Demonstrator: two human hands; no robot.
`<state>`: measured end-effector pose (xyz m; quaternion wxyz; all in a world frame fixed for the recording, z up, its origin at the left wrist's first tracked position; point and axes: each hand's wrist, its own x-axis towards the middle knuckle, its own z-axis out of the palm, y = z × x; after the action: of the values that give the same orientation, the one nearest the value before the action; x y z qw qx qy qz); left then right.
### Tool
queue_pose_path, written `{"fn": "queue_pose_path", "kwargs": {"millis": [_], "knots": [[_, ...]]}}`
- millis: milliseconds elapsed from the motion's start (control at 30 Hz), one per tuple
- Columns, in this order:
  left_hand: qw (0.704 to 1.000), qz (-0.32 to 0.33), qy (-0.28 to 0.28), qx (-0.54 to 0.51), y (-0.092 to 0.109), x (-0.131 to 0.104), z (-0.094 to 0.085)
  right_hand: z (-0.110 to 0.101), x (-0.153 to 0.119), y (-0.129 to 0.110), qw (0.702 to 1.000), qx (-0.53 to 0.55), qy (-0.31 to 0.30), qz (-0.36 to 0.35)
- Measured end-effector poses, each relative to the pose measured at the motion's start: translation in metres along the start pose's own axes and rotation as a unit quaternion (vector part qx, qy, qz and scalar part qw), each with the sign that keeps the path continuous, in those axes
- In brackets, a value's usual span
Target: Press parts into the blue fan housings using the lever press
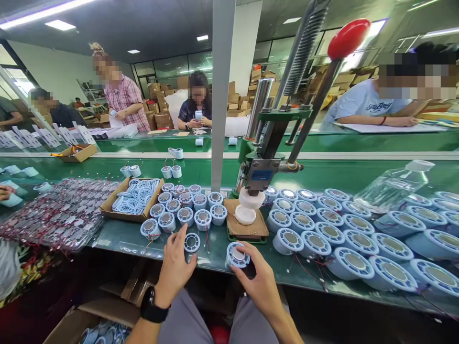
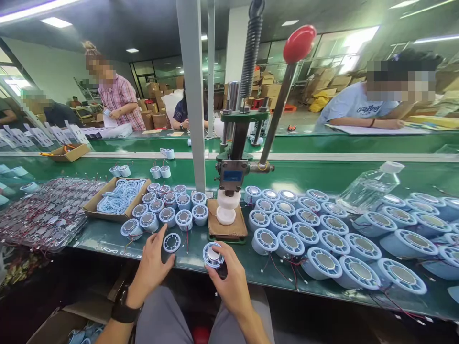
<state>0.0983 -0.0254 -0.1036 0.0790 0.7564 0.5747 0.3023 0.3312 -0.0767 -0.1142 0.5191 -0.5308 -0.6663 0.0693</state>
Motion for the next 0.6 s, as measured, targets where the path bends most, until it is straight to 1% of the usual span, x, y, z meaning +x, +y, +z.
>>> {"fn": "queue_pose_path", "kwargs": {"millis": [100,167,200,267,300,367,433,467,533,600], "knots": [[1.000,-0.008,0.024,-0.007,-0.007,0.002,0.001,-0.004,-0.002,0.001,1.000,0.000,0.004,0.006],[0.998,-0.032,0.035,-0.033,-0.006,0.003,-0.001,-0.004,-0.004,0.002,1.000,-0.007,0.014,0.012],[0.996,-0.047,0.040,-0.059,-0.003,0.002,-0.004,-0.002,-0.005,0.001,1.000,-0.010,0.019,0.017],[0.990,-0.058,0.039,-0.126,0.012,0.002,-0.012,0.004,-0.007,-0.001,0.999,-0.016,0.027,0.037],[0.987,-0.044,0.025,-0.155,0.023,0.002,-0.016,0.009,-0.008,-0.003,0.998,-0.017,0.031,0.052],[0.982,0.021,-0.032,-0.187,0.047,0.002,-0.023,0.021,-0.010,-0.006,0.996,-0.018,0.041,0.078],[0.976,0.090,-0.093,-0.176,0.070,0.006,-0.023,0.034,-0.011,-0.009,0.994,-0.018,0.058,0.087],[0.974,0.109,-0.112,-0.163,0.078,0.008,-0.021,0.039,-0.011,-0.011,0.994,-0.018,0.071,0.086],[0.975,0.114,-0.129,-0.142,0.088,0.013,-0.014,0.047,-0.011,-0.013,0.992,-0.024,0.102,0.076],[0.976,0.093,-0.131,-0.145,0.090,0.017,-0.007,0.052,-0.011,-0.014,0.989,-0.035,0.130,0.068]]}}
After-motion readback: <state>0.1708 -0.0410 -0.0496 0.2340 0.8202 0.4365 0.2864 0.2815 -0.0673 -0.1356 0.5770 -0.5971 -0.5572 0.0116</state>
